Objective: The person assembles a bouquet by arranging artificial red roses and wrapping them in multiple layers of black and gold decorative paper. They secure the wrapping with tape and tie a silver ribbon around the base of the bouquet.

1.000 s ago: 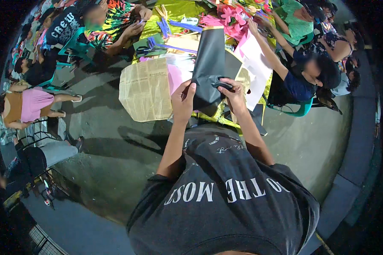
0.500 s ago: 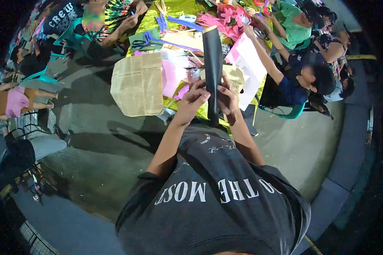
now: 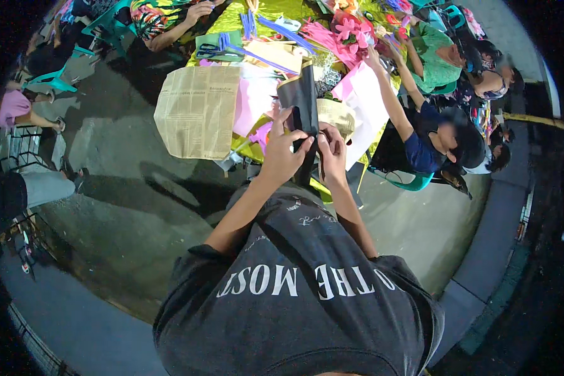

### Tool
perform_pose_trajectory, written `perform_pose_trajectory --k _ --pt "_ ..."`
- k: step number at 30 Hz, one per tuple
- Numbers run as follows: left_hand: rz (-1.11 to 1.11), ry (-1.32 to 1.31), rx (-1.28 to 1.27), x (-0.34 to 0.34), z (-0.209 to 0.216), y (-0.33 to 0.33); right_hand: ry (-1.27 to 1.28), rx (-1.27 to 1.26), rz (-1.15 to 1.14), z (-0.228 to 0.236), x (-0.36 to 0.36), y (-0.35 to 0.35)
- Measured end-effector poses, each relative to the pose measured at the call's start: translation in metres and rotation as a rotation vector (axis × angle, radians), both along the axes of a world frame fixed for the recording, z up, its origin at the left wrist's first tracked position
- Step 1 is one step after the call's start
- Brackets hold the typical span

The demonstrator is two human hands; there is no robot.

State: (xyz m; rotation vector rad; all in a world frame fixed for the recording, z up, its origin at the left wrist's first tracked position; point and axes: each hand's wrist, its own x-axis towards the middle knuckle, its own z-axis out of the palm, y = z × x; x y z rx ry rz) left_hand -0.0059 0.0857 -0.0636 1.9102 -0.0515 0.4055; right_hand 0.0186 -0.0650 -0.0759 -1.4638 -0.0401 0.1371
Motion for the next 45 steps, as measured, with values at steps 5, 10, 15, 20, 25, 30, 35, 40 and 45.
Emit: perform_pose_trajectory --k 5,10,15,20,25,30,35,40,45 --pt "-0.012 -0.144 0.15 -0.001 -0.006 0.0 0.104 -0.159 -0.036 0.007 0.0 0.0" --pt "-0.023 -0.108 0.091 0.0 0.002 -0.002 0.186 0.173 -0.119 0.011 0.002 -0.001" --pt "0.097 0.077 -0.759 0.016 -0.048 0.013 0.258 0.393 -0.146 0.009 0.007 -0.001" --pt "-0.101 0.363 -0.632 0.006 -0.028 0.021 0.234 0.279 -0.164 0.0 0.002 -0.004" --pt "0.05 0.385 -0.367 0.002 -0.022 0.021 0.262 0.098 -0.177 -0.012 0.002 -0.009" --pt "0.046 0.386 -0.346 -0.008 -0.033 0.021 0.234 -0.114 -0.078 -0.015 0.004 -0.012" --pt "0.079 0.483 -0.231 -0.008 -0.037 0.027 0.251 -0.027 -0.09 -0.026 0.002 -0.008" --pt "0.076 0.449 -0.661 -0.013 -0.033 0.036 0.281 -0.242 0.025 -0.024 -0.006 -0.008" --pt "0.024 0.456 -0.425 -0.013 -0.081 0.051 0.315 -0.639 -0.158 -0.066 -0.02 -0.024"
